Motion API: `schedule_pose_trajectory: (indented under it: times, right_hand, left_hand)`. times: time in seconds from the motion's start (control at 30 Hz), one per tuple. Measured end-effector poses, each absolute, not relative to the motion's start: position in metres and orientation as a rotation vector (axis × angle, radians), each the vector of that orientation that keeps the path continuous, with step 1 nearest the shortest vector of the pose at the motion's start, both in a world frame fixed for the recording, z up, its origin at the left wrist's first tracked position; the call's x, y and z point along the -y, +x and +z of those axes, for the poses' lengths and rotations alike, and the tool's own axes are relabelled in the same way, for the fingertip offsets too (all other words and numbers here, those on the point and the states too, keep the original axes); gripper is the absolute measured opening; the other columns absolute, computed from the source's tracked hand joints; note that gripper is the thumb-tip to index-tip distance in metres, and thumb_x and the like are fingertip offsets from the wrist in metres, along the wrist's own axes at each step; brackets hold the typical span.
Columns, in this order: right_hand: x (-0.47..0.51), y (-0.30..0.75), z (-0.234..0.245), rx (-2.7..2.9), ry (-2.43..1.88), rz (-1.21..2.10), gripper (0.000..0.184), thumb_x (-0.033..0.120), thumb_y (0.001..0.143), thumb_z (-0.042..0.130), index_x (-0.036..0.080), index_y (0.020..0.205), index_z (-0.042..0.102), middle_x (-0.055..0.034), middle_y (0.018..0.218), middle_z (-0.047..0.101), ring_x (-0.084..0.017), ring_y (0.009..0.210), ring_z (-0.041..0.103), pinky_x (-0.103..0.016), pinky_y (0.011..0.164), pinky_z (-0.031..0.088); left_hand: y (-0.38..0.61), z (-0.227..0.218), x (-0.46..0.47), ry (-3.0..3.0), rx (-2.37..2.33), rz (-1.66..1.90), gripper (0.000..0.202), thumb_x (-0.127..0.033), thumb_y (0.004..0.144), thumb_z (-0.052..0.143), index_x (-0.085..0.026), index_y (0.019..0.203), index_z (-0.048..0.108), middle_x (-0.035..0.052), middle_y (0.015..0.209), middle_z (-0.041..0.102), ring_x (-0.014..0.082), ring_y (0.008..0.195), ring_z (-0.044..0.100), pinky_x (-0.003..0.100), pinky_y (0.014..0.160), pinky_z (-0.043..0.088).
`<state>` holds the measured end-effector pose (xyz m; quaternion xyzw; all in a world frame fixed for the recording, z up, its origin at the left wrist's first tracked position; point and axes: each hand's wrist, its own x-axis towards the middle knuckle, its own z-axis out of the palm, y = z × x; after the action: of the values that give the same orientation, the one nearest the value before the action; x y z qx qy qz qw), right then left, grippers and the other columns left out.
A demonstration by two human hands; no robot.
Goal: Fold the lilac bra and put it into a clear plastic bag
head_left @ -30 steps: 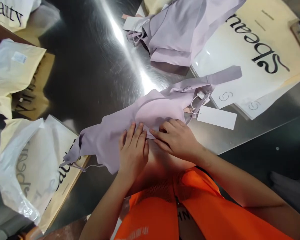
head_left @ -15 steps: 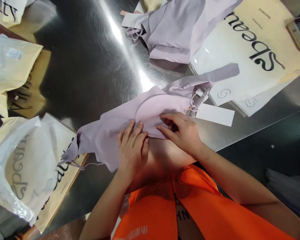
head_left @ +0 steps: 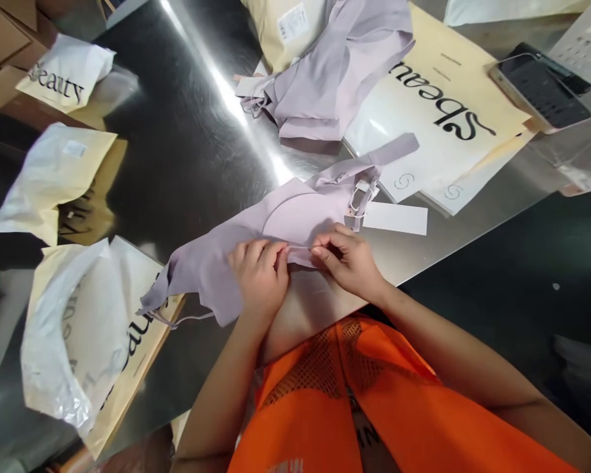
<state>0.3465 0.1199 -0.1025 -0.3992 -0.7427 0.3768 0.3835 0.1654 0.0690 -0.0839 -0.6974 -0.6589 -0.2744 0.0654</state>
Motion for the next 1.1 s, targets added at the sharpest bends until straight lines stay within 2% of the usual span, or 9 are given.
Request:
schedule_pose_trajectory:
  times: [0.27,0.37,0.6,0.8,0.9,1.1]
  right_hand:
    - [-0.104,0.36,-0.094,1.681,-1.037,1.038,0.032,0.039,0.096,0.057,0.015,0.076,0.059,-0.0017,0.074,0.052,-0.009,0.066,0.049,-0.022,0.063,0.039]
    - [-0.098,0.363,-0.092,1.67,-1.06,1.065,0.032,0.04,0.096,0.058,0.015,0.077,0.061,-0.0021,0.075,0.053,-0.009,0.067,0.049,-0.022,0.063,0.039]
    - [-0.074,0.386,-0.106,1.589,-1.2,1.212,0.034,0.049,0.092,0.062,0.017,0.084,0.064,-0.004,0.08,0.055,-0.011,0.069,0.052,-0.024,0.061,0.042]
    - [-0.054,0.396,-0.116,1.653,-1.267,1.085,0.023,0.04,0.093,0.062,0.018,0.087,0.066,-0.0027,0.081,0.056,-0.01,0.067,0.052,-0.023,0.059,0.042]
    - [-0.052,0.395,-0.115,1.708,-1.248,0.977,0.017,0.034,0.092,0.063,0.019,0.088,0.066,-0.0014,0.081,0.057,-0.008,0.067,0.053,-0.021,0.058,0.043]
    - [-0.051,0.399,-0.111,1.774,-1.221,0.914,0.012,0.03,0.092,0.064,0.019,0.089,0.067,-0.0011,0.082,0.058,-0.008,0.07,0.056,-0.02,0.06,0.046]
  left_hand:
    - [0.172,-0.062,-0.049,-2.142,1.956,-0.921,0.013,-0.02,0.093,0.057,-0.02,0.086,0.067,0.0051,0.084,0.068,0.0218,0.082,0.055,0.037,0.081,0.037]
    - [0.174,-0.058,-0.042,-2.161,1.947,-0.941,0.012,-0.019,0.092,0.058,-0.02,0.084,0.066,0.0045,0.082,0.067,0.0209,0.079,0.054,0.036,0.079,0.038]
    - [0.166,-0.062,-0.01,-2.204,1.962,-0.967,0.007,-0.018,0.091,0.061,-0.019,0.092,0.068,0.0043,0.086,0.068,0.0192,0.086,0.058,0.033,0.084,0.043]
    - [0.151,-0.074,0.022,-2.126,2.013,-0.959,0.005,-0.017,0.089,0.064,-0.02,0.092,0.067,0.0039,0.084,0.067,0.018,0.084,0.058,0.032,0.083,0.043]
    - [0.143,-0.08,0.035,-2.066,2.081,-0.919,0.002,-0.021,0.09,0.064,-0.02,0.088,0.066,0.0034,0.083,0.067,0.0183,0.082,0.059,0.033,0.082,0.042]
    - [0.109,-0.086,0.063,-1.638,2.376,-0.824,0.022,-0.04,0.089,0.065,-0.021,0.078,0.062,0.004,0.08,0.065,0.0212,0.083,0.059,0.033,0.08,0.042]
